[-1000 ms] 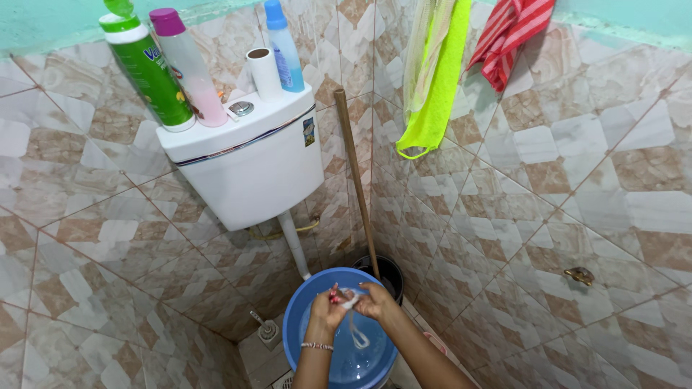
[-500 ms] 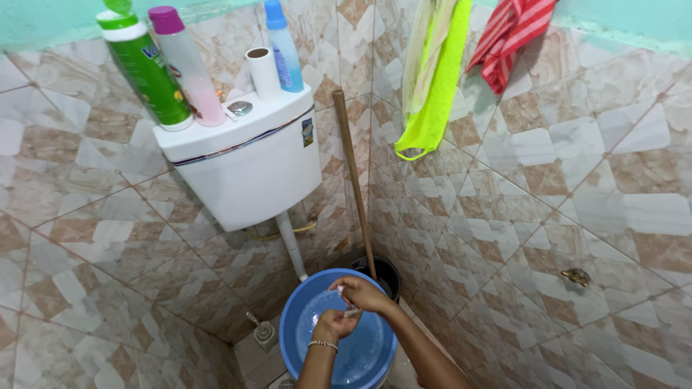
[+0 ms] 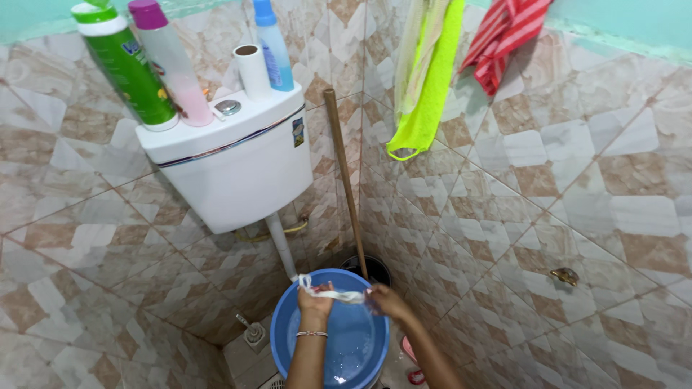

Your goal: The person washes a white mask in a bucket of water using a bar of soap, rubs the mask by hand, and then ties the straps of the mask.

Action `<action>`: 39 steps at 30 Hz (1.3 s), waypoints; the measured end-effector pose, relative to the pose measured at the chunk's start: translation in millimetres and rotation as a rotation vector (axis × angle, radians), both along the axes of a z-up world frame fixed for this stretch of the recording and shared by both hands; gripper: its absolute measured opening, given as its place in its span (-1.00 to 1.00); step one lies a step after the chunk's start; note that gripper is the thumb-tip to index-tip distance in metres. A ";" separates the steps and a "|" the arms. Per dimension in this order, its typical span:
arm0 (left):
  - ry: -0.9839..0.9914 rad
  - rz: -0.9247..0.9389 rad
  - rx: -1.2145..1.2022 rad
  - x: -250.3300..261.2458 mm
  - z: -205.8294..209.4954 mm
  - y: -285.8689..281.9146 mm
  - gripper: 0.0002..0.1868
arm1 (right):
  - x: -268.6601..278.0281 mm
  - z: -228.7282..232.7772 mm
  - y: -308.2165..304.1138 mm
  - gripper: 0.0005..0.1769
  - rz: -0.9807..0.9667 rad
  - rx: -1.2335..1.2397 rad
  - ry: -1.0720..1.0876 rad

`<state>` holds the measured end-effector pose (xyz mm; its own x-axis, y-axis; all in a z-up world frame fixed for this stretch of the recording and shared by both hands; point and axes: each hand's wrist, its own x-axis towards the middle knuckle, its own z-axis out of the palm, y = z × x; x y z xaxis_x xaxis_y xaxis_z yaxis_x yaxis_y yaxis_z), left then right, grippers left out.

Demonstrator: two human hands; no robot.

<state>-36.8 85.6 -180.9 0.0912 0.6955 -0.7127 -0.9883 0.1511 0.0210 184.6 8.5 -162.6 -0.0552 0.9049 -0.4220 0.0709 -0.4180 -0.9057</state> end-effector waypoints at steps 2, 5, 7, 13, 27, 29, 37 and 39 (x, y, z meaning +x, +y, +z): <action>0.022 0.024 -0.001 15.1 5.1 -5.4 -0.49 | -21.3 -6.0 -4.7 -0.36 0.071 -0.170 0.069; 0.056 0.043 0.066 33.8 2.6 -21.4 -0.44 | -58.7 -0.5 -12.8 -0.16 0.108 -0.330 0.365; 0.064 0.055 0.139 40.7 0.9 -28.0 -0.35 | -68.2 9.8 -8.2 -0.22 0.089 -0.315 0.586; 1.510 -0.375 0.157 58.2 -3.3 -71.4 -0.16 | -79.7 16.8 4.1 -0.28 0.071 -0.414 0.879; 1.496 -0.456 0.469 -4.2 21.8 -67.6 -0.35 | -81.5 6.1 -3.0 -0.76 0.590 -0.024 0.135; 1.349 -0.607 0.458 -16.2 17.7 -63.7 -0.55 | -77.2 16.7 -1.6 -0.60 0.576 0.008 0.039; 1.349 -0.484 0.479 1.0 -14.0 -65.2 -0.75 | -96.8 74.9 -4.0 -0.24 0.225 0.341 -0.517; 0.836 -0.220 0.518 10.6 -20.9 -56.2 -0.74 | -113.0 82.3 -13.0 -0.37 0.166 0.718 -0.774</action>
